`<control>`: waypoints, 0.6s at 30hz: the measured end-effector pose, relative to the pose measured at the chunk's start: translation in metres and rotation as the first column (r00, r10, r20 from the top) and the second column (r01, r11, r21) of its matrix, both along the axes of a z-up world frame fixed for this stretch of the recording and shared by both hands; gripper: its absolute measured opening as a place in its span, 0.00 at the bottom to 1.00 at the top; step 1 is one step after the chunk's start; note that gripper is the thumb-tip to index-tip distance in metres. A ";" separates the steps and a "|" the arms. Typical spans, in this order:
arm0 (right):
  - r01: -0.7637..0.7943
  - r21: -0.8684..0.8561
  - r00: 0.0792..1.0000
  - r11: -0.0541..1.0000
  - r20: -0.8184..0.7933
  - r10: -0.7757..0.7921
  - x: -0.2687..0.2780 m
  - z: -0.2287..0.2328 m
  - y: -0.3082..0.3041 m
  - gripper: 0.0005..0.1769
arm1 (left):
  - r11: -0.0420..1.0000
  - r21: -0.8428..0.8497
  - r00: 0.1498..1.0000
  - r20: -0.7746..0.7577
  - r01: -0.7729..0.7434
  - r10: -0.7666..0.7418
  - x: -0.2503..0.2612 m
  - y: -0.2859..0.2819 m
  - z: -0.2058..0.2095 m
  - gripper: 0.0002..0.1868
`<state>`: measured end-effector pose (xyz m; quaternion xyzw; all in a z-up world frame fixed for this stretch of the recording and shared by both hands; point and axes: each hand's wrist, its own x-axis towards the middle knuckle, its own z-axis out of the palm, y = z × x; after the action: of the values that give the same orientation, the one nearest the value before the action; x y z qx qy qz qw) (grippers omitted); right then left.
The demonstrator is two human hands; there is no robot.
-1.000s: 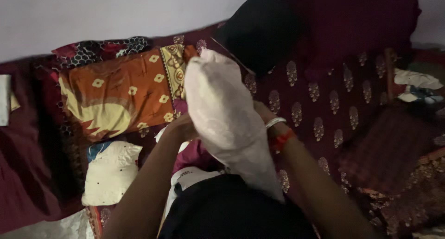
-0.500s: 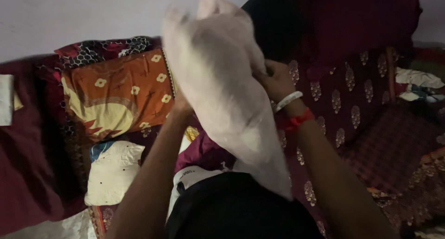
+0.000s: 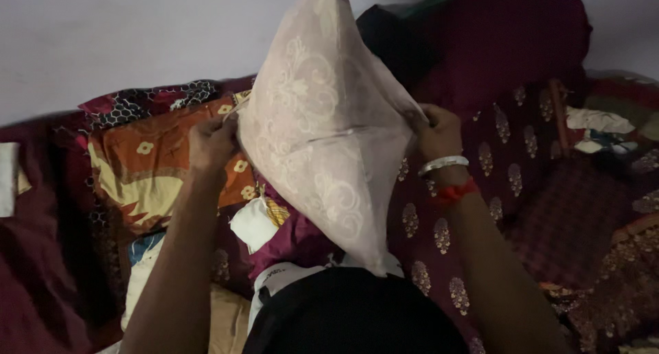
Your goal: The person places a pillow into a purple pillowcase, smoothing it out and folding the edges to secure it.
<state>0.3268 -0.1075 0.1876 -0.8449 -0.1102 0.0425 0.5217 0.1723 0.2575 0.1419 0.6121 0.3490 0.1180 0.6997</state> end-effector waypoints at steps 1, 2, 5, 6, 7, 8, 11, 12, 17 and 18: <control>0.025 -0.011 0.998 1.000 -0.059 -0.025 0.000 0.003 0.001 0.20 | 1.000 0.022 1.000 -0.014 -0.014 0.014 0.001 0.000 0.002 0.14; 0.048 -0.024 0.992 0.999 -0.119 -0.051 0.001 0.006 0.001 0.20 | 0.999 0.044 0.999 -0.027 -0.027 0.028 0.003 -0.001 0.003 0.14; 0.013 -0.106 0.977 0.994 -0.211 -0.035 0.003 0.002 0.002 0.24 | 1.000 -0.010 0.999 0.045 0.010 -0.010 0.005 -0.009 0.007 0.13; -0.014 -0.138 0.975 0.990 -0.223 -0.018 0.006 -0.002 0.002 0.26 | 0.999 0.024 0.998 -0.034 0.047 -0.046 0.008 -0.012 0.010 0.14; -0.043 -0.101 0.970 0.994 -0.244 0.017 0.006 -0.009 0.003 0.27 | 0.995 0.054 0.991 -0.113 0.081 -0.075 0.008 -0.019 0.014 0.15; -0.071 -0.064 0.963 0.995 -0.263 0.052 0.004 -0.017 0.004 0.27 | 0.990 0.081 0.976 -0.192 0.118 -0.100 0.010 -0.028 0.017 0.16; -0.103 0.047 0.905 0.994 -0.409 0.113 0.007 -0.046 0.020 0.25 | 0.981 -0.159 0.971 -0.194 0.109 -0.140 0.017 -0.054 0.029 0.20; -0.109 0.097 0.879 0.989 -0.455 0.141 0.006 -0.058 0.026 0.25 | 0.930 -0.348 0.987 -0.069 0.114 -0.147 0.018 -0.063 0.030 0.22; -0.120 0.225 0.764 0.967 -0.601 0.235 -0.023 -0.101 0.040 0.22 | 0.746 -0.656 0.989 -0.001 0.113 -0.150 0.004 -0.080 0.020 0.28; -0.127 0.224 0.762 0.966 -0.602 0.240 -0.028 -0.105 0.040 0.22 | 0.766 -0.609 0.975 0.064 0.206 -0.211 -0.003 -0.078 0.014 0.29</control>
<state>0.2993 -0.0676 0.0831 -0.7204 -0.0171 0.3611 0.5919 0.1694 0.1793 0.1559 0.3880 0.3011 -0.0820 0.8672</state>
